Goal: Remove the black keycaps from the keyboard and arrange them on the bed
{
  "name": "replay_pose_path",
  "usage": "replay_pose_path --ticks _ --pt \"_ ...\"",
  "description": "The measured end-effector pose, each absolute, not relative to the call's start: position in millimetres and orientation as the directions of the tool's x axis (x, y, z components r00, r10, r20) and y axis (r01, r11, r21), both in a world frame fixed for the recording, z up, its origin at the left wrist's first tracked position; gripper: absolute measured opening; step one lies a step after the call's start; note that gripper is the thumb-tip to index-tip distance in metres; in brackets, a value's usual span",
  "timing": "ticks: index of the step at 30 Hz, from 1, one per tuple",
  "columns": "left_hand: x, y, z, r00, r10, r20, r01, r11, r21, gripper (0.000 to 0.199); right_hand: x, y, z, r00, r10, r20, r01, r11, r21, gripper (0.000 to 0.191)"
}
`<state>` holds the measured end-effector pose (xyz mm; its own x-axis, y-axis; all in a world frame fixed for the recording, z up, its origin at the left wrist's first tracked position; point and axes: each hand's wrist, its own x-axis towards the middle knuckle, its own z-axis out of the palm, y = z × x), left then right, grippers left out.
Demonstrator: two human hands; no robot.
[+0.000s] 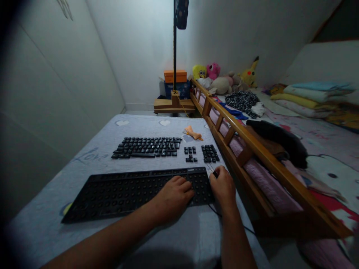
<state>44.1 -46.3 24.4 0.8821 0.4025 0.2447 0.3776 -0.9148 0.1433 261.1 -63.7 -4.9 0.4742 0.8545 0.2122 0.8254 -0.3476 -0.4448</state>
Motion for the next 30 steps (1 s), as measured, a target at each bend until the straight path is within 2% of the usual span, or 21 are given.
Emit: replay_pose_path --ticks 6,10,16,20,23,26,30 --pt "18 -53 58 0.881 0.431 0.194 0.407 -0.901 0.153 0.006 268 -67 -3 0.494 0.855 0.157 0.795 -0.371 -0.480 0.018" --pt "-27 -35 75 0.813 0.548 0.197 0.503 -0.831 0.237 0.010 276 -73 -1 0.481 0.871 0.102 0.783 -0.374 -0.498 0.022" --pt "-120 25 51 0.413 0.833 0.368 0.712 -0.547 0.439 0.027 282 -79 -1 0.426 0.904 0.024 0.790 -0.359 -0.497 0.025" --pt "-161 45 26 0.148 0.907 0.395 0.796 -0.346 0.496 0.032 284 -80 -1 0.403 0.915 -0.020 0.782 -0.355 -0.512 0.025" --pt "-178 48 18 -0.008 0.949 0.315 0.787 -0.188 0.587 0.037 284 -80 0 0.389 0.921 -0.022 0.775 -0.340 -0.532 0.027" --pt "-189 51 17 -0.109 0.973 0.202 0.789 -0.039 0.613 0.043 284 -80 2 0.403 0.915 -0.021 0.780 -0.356 -0.514 0.028" --pt "-197 55 18 -0.092 0.996 0.004 0.703 0.063 0.709 0.048 282 -80 4 0.432 0.901 -0.031 0.778 -0.391 -0.491 0.030"
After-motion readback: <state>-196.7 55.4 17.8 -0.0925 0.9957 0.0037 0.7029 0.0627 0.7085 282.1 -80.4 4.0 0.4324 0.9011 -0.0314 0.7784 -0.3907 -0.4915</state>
